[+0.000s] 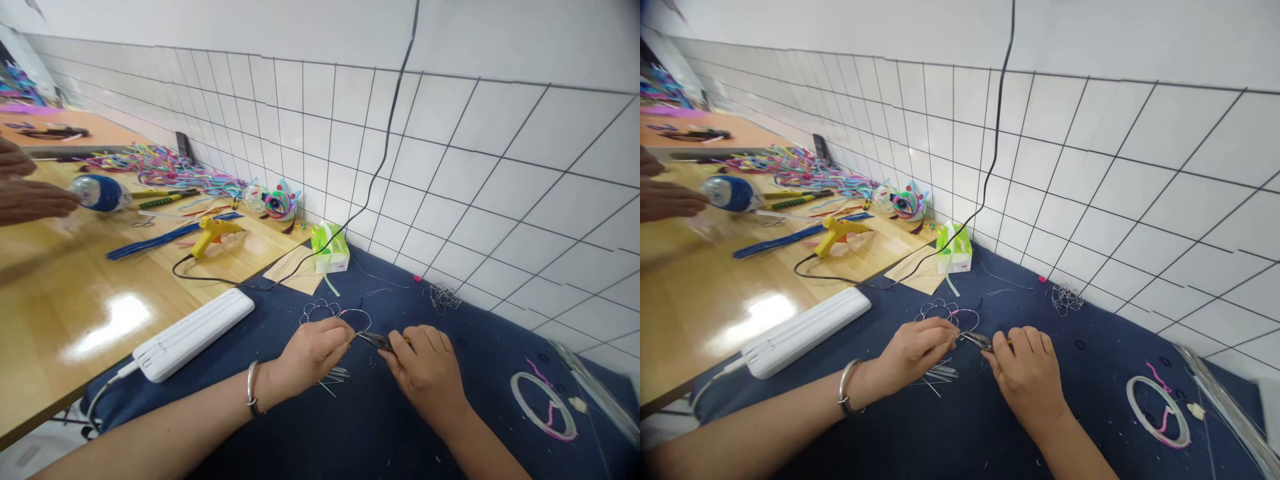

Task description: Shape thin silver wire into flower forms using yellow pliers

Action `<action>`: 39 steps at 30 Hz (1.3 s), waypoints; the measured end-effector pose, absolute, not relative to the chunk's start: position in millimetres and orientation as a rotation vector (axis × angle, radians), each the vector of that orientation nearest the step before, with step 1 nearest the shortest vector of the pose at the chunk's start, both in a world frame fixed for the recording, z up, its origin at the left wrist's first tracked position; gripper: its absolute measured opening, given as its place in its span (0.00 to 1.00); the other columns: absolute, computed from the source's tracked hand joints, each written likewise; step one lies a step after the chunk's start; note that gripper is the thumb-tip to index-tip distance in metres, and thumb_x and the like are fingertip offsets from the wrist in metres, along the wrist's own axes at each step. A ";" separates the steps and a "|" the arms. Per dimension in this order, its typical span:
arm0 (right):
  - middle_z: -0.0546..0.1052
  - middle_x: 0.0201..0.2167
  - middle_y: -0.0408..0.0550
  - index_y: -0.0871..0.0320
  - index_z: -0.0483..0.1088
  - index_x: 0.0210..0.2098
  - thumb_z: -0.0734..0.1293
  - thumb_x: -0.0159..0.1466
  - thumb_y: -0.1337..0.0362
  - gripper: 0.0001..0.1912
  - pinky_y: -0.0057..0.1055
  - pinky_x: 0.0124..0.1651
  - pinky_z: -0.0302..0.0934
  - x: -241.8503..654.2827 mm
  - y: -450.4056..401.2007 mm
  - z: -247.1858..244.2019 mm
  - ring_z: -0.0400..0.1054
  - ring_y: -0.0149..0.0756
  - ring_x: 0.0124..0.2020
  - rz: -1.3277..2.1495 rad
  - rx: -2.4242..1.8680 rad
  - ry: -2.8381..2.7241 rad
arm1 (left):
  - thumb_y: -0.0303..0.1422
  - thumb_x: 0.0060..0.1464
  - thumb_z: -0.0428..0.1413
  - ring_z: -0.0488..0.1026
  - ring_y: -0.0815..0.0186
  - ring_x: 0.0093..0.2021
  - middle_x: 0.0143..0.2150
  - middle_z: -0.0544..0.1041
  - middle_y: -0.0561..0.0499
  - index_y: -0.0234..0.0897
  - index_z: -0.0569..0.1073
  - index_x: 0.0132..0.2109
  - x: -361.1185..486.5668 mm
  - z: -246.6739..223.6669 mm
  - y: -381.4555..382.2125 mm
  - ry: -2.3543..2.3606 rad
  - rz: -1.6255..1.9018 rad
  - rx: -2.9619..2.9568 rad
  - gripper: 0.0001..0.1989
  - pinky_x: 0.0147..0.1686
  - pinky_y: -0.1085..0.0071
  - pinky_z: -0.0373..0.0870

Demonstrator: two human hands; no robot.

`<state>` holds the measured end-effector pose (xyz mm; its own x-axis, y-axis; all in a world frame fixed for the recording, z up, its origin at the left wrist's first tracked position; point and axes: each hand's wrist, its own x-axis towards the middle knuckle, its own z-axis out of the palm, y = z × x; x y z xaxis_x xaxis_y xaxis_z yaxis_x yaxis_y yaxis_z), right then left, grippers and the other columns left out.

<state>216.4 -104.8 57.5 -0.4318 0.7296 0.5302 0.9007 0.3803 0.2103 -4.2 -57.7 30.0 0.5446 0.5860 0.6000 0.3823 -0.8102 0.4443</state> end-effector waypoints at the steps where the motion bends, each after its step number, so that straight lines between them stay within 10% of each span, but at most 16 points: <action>1: 0.67 0.29 0.47 0.56 0.68 0.38 0.62 0.60 0.59 0.10 0.35 0.38 0.49 217.0 -104.6 58.4 0.57 0.37 0.35 -0.650 -1.423 -2.299 | 0.24 0.55 0.47 0.70 0.71 0.35 0.37 0.73 0.49 0.35 0.69 0.38 -4.2 30.6 -57.5 0.801 1.128 2.529 0.07 0.35 0.76 0.69; 39: 0.65 0.26 0.46 0.58 0.67 0.30 0.59 0.62 0.59 0.10 0.32 0.35 0.45 219.9 -109.7 67.5 0.54 0.34 0.31 -0.237 -1.414 -2.304 | 0.23 0.54 0.50 0.72 0.70 0.36 0.41 0.74 0.48 0.35 0.69 0.40 -7.4 27.2 -53.9 0.639 1.247 2.822 0.07 0.33 0.76 0.70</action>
